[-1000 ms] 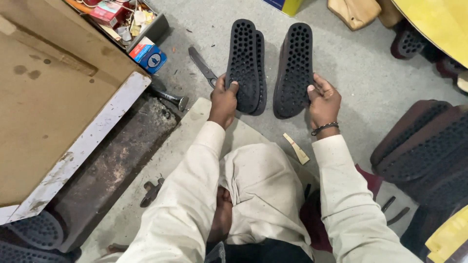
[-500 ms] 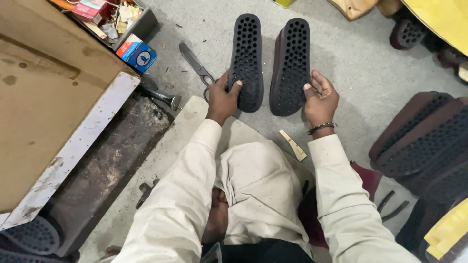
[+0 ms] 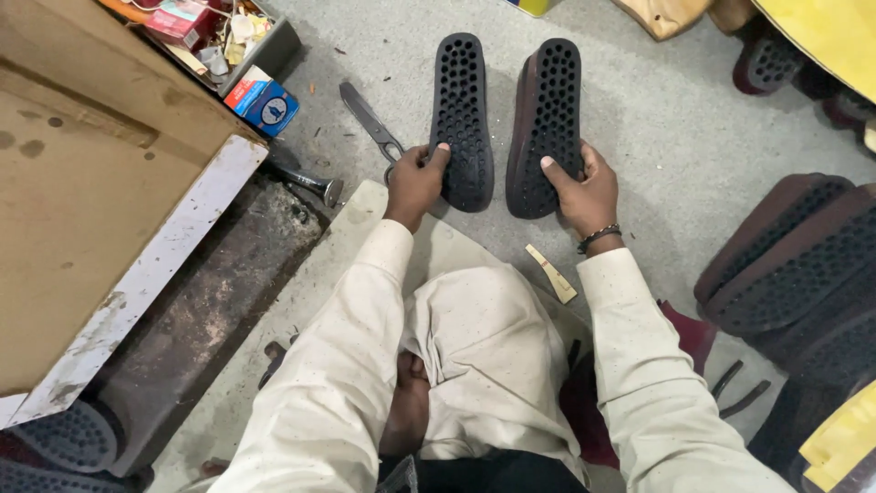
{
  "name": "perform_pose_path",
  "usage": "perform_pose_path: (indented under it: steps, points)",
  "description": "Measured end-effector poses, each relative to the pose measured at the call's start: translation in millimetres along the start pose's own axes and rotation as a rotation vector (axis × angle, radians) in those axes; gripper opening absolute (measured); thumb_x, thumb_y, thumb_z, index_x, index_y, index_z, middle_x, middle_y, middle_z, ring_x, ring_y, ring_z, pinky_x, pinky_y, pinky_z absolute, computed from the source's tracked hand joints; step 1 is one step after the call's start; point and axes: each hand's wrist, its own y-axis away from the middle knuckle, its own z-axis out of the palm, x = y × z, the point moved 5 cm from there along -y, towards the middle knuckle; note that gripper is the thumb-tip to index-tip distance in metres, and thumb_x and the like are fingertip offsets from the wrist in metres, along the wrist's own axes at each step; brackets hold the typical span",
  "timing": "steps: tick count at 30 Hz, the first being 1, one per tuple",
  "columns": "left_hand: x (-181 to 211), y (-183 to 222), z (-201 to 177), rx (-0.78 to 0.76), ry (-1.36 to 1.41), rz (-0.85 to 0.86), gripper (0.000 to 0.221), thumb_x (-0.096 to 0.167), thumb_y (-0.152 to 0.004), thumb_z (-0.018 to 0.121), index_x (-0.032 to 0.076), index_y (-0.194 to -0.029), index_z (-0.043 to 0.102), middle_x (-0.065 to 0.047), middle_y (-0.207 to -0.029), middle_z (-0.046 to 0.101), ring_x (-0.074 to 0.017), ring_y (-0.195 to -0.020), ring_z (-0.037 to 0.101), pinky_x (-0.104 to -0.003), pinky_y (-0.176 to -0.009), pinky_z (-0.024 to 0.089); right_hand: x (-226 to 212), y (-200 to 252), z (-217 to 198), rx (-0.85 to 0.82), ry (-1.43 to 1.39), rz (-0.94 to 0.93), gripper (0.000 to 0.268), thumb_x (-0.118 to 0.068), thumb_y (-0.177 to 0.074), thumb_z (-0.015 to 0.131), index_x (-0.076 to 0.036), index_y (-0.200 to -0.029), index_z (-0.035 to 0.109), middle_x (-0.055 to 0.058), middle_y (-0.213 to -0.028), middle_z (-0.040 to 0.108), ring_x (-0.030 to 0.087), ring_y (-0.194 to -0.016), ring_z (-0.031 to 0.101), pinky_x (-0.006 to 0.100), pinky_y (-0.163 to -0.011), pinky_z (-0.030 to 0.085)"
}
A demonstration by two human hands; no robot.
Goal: Sorting shoe components and assembling a sandal by attaching the upper to the sole using a hammer
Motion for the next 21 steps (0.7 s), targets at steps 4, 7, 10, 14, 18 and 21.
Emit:
perform_pose_path:
  steps: [4,7,10,14,18,21]
  points:
    - [12,9,-1,-0.027,0.057,0.015,0.061,0.05,-0.086,0.078,0.006,-0.128,0.068,-0.014,-0.106,0.071,-0.0266,-0.103,0.071,-0.041,-0.085,0.061,12,-9,5,-0.015,-0.014,0.061,0.053,-0.023,-0.087,0.089,-0.014,-0.134,0.067,0.008,-0.116,0.074,0.017,-0.105,0.072,0.032,-0.086,0.062]
    - [30,17,-1,-0.066,0.007,0.085,0.052,0.027,-0.08,0.086,-0.005,-0.119,0.069,-0.022,-0.105,0.072,-0.0377,-0.104,0.072,-0.044,-0.08,0.062,16,-15,3,-0.035,-0.046,0.074,0.05,-0.022,-0.084,0.092,-0.014,-0.128,0.07,0.007,-0.11,0.075,0.016,-0.098,0.073,0.03,-0.082,0.063]
    - [38,20,7,-0.031,0.012,0.036,0.054,0.02,-0.071,0.093,-0.009,-0.111,0.068,-0.023,-0.103,0.072,-0.0366,-0.101,0.073,-0.043,-0.078,0.063,12,-14,2,-0.054,-0.07,0.088,0.043,-0.019,-0.085,0.091,-0.014,-0.123,0.072,0.005,-0.105,0.074,0.014,-0.095,0.071,0.031,-0.08,0.062]
    - [14,-2,36,-0.091,0.166,0.022,0.069,0.018,-0.074,0.091,0.002,-0.121,0.043,-0.022,-0.113,0.065,-0.0416,-0.109,0.069,-0.053,-0.086,0.06,0,-16,7,-0.15,-0.084,0.082,0.039,-0.015,-0.092,0.082,-0.013,-0.128,0.067,0.009,-0.113,0.072,0.021,-0.105,0.069,0.039,-0.087,0.06]
    - [6,18,4,-0.158,0.418,-0.034,0.07,0.013,-0.091,0.075,0.009,-0.142,0.027,-0.023,-0.128,0.062,-0.0373,-0.115,0.067,-0.047,-0.086,0.061,-4,-14,14,-0.255,-0.364,0.099,0.042,-0.01,-0.097,0.074,-0.014,-0.136,0.062,0.01,-0.128,0.07,0.026,-0.118,0.069,0.044,-0.102,0.058]
    - [9,36,-52,-0.038,0.53,-0.041,0.075,0.013,-0.095,0.073,0.006,-0.149,0.02,-0.03,-0.14,0.054,-0.0404,-0.13,0.058,-0.05,-0.108,0.052,-20,-11,43,-0.289,-0.451,0.063,0.041,-0.009,-0.097,0.074,-0.013,-0.136,0.06,0.009,-0.129,0.07,0.026,-0.12,0.068,0.048,-0.104,0.057]
